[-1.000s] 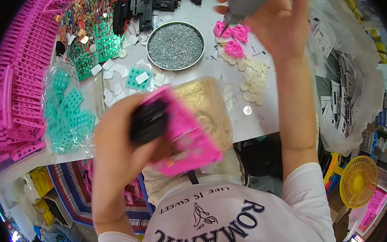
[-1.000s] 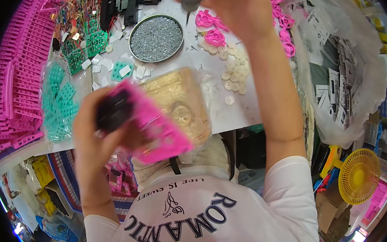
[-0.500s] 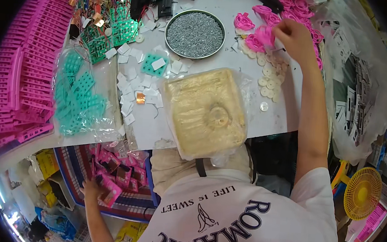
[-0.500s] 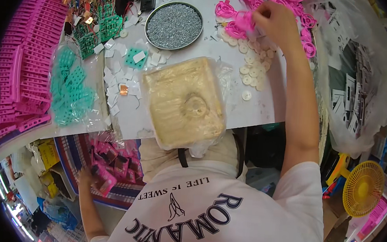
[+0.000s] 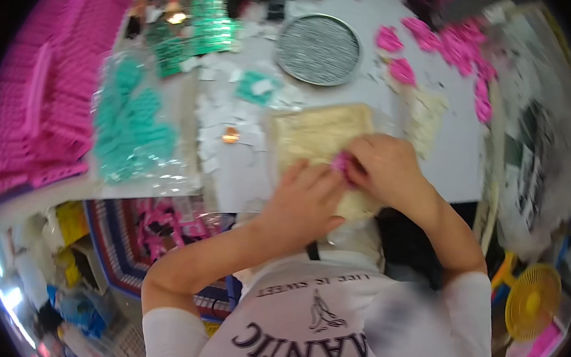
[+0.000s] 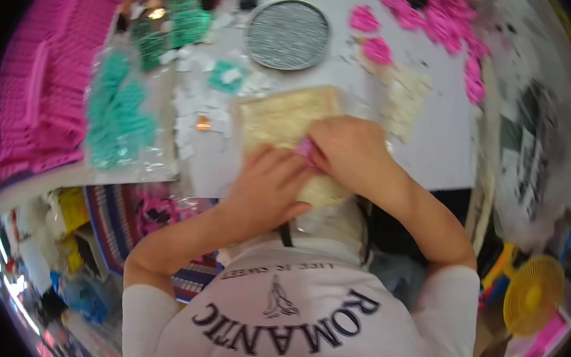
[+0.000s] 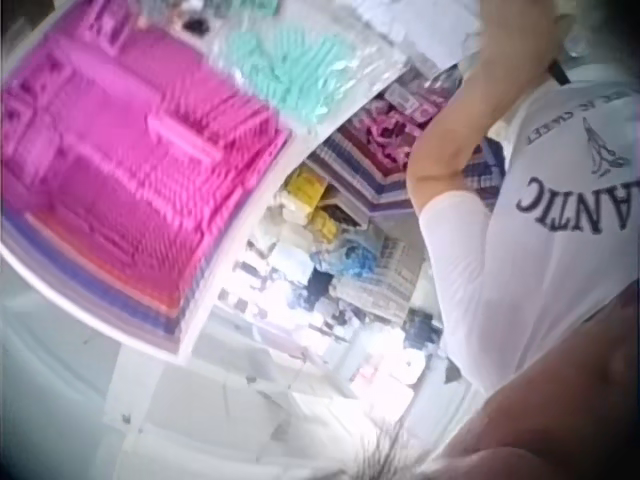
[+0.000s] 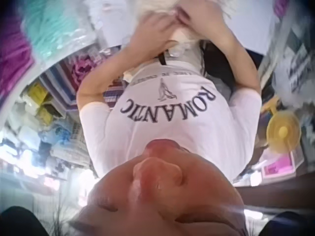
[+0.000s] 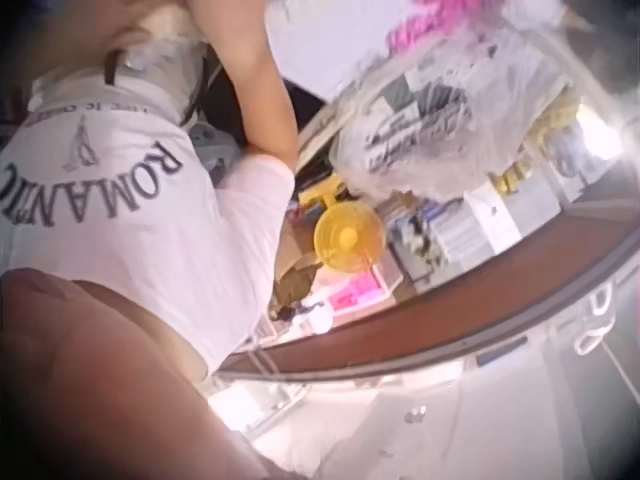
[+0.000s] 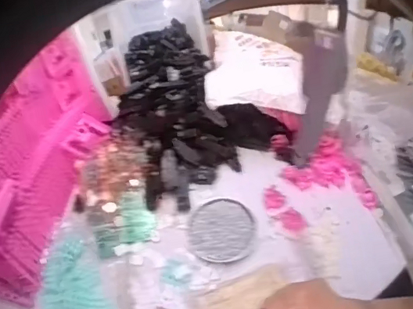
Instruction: Assembling small decorative parts and components into a plastic frame using a glue gun.
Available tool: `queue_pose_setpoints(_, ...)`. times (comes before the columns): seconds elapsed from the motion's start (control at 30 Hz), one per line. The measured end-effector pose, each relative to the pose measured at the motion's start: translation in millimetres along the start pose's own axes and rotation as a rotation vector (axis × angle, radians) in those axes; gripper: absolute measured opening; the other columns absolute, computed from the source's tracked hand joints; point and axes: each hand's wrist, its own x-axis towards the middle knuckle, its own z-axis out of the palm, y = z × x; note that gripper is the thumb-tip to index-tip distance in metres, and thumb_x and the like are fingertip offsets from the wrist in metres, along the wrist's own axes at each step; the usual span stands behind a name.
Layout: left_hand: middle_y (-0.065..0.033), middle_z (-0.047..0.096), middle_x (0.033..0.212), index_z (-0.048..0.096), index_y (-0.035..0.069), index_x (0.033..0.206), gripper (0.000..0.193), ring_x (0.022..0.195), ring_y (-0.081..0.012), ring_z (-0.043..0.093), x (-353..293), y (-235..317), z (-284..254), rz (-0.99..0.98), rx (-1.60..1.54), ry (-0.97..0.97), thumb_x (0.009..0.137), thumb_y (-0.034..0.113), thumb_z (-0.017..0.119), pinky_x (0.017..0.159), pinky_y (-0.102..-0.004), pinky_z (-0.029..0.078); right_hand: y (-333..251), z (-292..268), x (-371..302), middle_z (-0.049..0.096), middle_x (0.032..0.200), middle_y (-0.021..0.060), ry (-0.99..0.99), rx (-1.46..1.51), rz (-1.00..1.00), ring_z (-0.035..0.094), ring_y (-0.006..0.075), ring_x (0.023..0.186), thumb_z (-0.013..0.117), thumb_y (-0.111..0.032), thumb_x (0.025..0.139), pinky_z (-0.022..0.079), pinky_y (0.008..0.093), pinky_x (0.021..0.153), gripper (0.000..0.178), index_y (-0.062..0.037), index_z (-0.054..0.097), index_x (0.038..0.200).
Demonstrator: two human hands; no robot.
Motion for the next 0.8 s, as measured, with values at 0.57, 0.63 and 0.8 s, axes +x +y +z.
queue_pose_setpoints(0.57,-0.0233,0.069,0.124,0.060,0.000,0.136,0.095,0.114,-0.0348,0.067,-153.0,-277.4,-414.2,-1.198,0.629,0.450,0.068,0.061,0.087,0.098,-0.0393,0.052,-12.5,1.0,-2.6,0.060,0.073,0.0086,0.053,0.038,0.031,0.062,0.0315,0.071,0.073,-0.009,0.074,0.049,0.0433,0.061,0.016,-0.0075,0.059,0.083)
queue_pose_setpoints(0.63,-0.0214,0.071,0.117,0.063,0.000,0.132,0.089,0.105,-0.0325,0.070,-152.1,-285.7,-414.8,-1.211,0.560,0.418,0.069,0.059,0.087,0.091,-0.0377,0.054,-11.3,-0.8,-4.0,0.060,0.073,0.0086,0.042,0.034,0.058,0.062,0.0313,0.071,0.072,-0.009,0.075,0.049,0.0434,0.061,0.016,-0.0076,0.059,0.083)
queue_pose_setpoints(0.8,-0.0144,0.073,0.101,0.069,0.002,0.124,0.071,0.090,-0.0257,0.069,-166.0,-302.1,-411.1,-0.944,0.566,0.680,0.077,0.052,0.085,0.082,-0.0369,0.054,-2.7,-2.2,-6.0,0.062,0.076,0.0080,-0.004,0.066,0.046,0.064,0.0315,0.074,0.073,-0.009,0.078,0.050,0.0446,0.062,0.018,-0.0075,0.062,0.092)
